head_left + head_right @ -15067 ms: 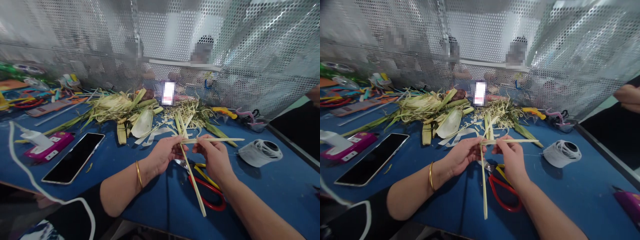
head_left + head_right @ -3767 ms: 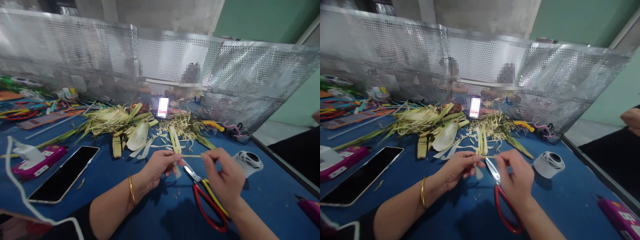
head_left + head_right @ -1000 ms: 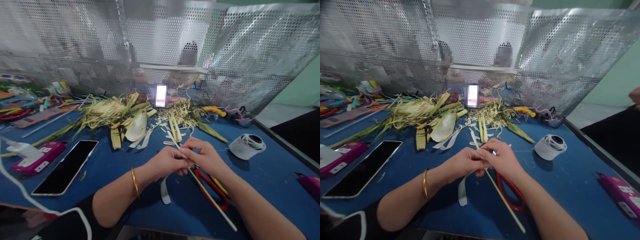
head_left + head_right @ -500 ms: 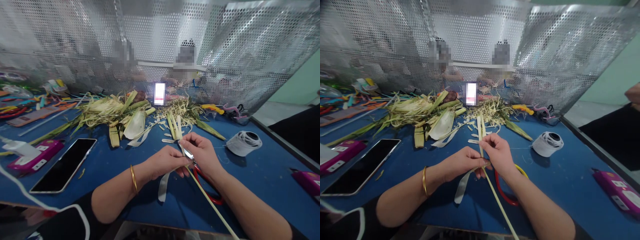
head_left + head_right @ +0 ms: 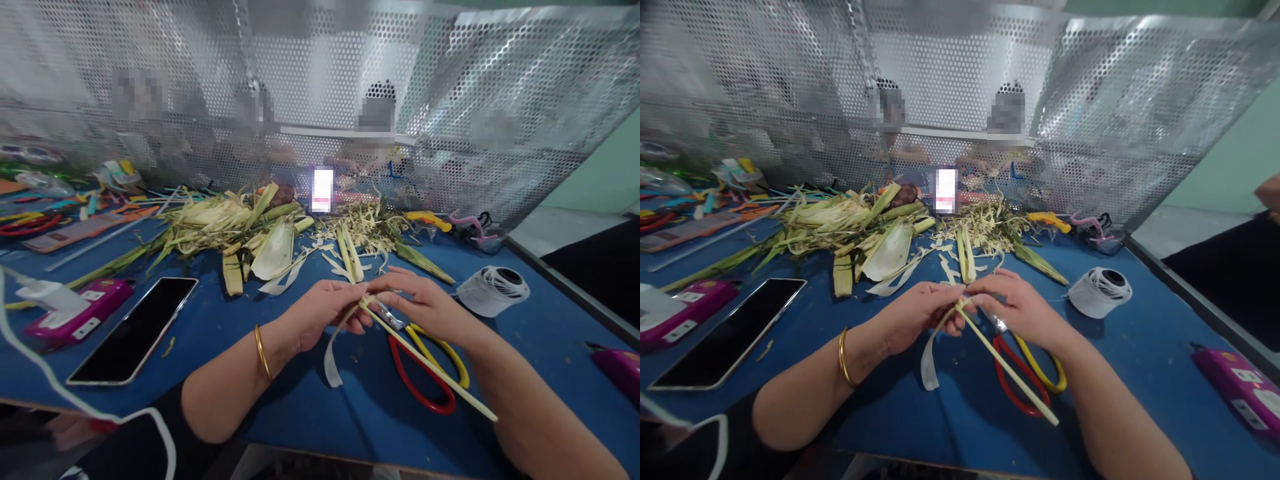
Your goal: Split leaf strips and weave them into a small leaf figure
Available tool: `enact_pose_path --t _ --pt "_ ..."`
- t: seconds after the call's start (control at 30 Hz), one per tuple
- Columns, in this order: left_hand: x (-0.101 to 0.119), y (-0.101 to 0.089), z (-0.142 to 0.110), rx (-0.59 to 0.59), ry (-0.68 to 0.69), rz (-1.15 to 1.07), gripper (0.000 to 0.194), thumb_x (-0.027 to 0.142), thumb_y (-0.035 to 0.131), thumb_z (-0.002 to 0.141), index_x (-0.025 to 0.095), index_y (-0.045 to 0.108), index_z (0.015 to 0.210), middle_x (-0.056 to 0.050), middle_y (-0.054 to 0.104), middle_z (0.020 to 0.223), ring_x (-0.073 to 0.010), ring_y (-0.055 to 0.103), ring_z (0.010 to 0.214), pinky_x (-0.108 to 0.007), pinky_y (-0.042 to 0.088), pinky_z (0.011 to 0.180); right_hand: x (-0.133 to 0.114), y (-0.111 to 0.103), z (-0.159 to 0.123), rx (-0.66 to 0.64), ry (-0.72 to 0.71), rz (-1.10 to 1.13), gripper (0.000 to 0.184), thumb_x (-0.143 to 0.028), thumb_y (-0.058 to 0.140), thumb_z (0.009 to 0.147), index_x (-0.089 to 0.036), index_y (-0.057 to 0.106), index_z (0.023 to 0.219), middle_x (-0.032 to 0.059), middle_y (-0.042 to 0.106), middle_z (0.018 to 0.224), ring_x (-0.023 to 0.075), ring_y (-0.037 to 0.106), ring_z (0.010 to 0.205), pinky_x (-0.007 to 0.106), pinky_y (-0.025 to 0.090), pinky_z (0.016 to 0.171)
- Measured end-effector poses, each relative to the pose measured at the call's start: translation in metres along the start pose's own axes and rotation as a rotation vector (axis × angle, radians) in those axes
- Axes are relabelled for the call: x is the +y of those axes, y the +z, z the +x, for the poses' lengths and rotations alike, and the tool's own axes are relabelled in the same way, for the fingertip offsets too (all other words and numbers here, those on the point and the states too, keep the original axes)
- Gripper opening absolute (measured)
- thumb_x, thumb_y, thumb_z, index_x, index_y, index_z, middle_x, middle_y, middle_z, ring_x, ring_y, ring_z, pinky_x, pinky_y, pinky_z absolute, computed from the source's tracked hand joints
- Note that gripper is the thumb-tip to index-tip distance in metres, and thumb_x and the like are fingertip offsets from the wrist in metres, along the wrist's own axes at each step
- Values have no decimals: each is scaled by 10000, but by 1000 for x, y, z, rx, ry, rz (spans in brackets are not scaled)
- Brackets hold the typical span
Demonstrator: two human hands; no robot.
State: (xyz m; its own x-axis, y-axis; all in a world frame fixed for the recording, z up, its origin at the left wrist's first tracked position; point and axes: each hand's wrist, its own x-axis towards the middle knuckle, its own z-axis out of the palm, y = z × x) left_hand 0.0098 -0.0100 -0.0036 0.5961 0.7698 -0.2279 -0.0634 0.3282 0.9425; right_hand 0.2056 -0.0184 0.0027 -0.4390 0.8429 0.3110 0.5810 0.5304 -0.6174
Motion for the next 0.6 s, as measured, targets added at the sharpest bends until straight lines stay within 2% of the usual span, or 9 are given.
enact_pose_path --t 0.07,0.13,0.3,0.43,0.5,0.6 --pt "0 -1 -1 -8 -9 15 393 501 683 724 111 721 758 -34 642 609 -83 559 524 -205 471 583 2 -3 0 -13 -59 -43 211 -368 521 898 -244 683 846 14 724 828 186 643 798 442 288 1067" --pt "1 0 -2 -10 -24 45 324 437 714 700 116 722 741 -28 633 591 -84 557 526 -204 469 576 3 -3 0 2 -111 -85 224 -350 516 908 -240 667 784 -1 707 761 167 632 736 432 300 1058" --pt "2 4 -3 30 -30 89 206 318 698 697 124 681 631 -15 623 547 -76 540 493 -194 449 548 -2 1 0 98 -192 -286 231 -251 485 915 -233 647 751 3 712 776 159 633 741 405 328 1007" --pt "2 3 -2 52 -11 113 251 292 690 707 125 627 531 -22 612 521 -66 514 467 -175 381 479 -5 6 0 172 -195 -395 250 -230 466 920 -231 647 747 8 711 772 162 633 747 403 340 978" --pt "2 2 -1 76 -14 69 251 324 720 692 121 647 565 -21 617 536 -70 525 477 -185 406 503 -3 7 1 230 -196 -411 235 -228 470 919 -235 668 792 21 722 828 185 647 836 422 333 992" --pt "1 0 0 121 -22 -36 268 382 733 704 116 705 720 -20 644 603 -77 563 513 -210 467 591 0 3 3 374 -184 -356 180 -271 525 887 -241 698 926 66 716 1020 251 586 1106 461 325 1030"
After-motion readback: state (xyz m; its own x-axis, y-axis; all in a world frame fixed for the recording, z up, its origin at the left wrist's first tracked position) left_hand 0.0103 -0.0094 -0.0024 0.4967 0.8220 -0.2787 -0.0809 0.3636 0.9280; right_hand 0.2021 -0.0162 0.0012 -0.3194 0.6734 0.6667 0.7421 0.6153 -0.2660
